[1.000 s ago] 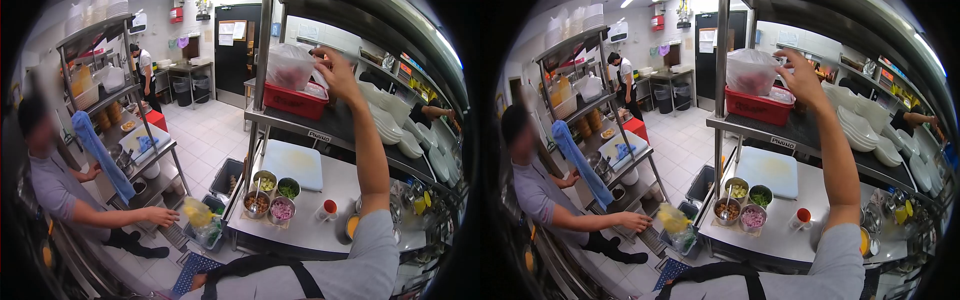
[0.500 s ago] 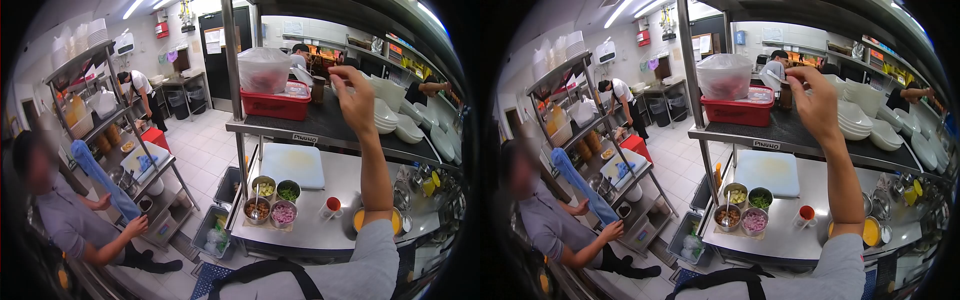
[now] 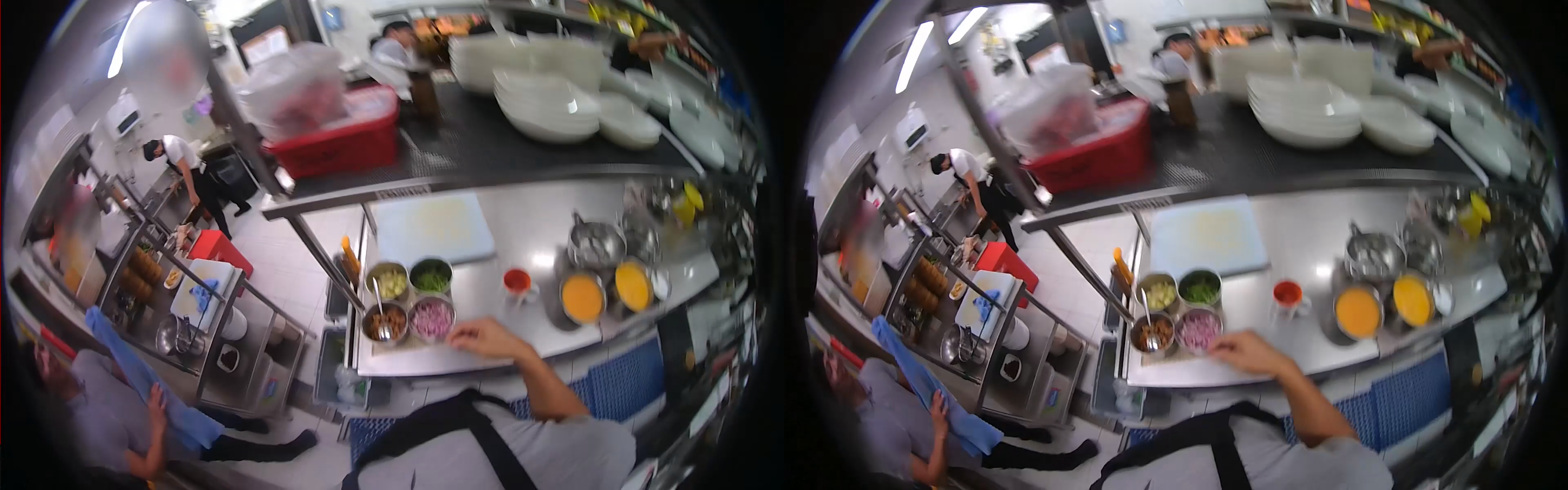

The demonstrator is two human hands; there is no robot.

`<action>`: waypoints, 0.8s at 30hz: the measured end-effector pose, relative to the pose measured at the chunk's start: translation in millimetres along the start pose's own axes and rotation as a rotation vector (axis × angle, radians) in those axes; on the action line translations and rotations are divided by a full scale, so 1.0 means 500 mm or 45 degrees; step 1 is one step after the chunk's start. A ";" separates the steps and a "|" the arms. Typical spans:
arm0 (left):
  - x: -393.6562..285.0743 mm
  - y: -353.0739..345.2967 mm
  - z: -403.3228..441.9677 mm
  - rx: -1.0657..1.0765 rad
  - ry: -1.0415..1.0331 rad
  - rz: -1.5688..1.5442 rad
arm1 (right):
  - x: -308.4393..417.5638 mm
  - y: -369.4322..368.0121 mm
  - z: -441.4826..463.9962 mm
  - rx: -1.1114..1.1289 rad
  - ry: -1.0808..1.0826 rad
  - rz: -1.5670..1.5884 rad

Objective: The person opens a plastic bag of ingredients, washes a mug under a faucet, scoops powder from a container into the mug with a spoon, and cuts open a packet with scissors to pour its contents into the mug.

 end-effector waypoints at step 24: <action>0.304 -0.009 -0.165 -0.017 0.098 0.061 | -0.186 0.227 -0.083 -1.066 -0.041 -0.826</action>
Point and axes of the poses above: each hand's wrist, its own z-axis towards the middle knuckle, its own y-axis out of the back of the hand, x = y × z, the point moved 7 cm from there along z, towards the middle knuckle, and after that the axes turned 5 degrees about -x, right-handed, at the moved point
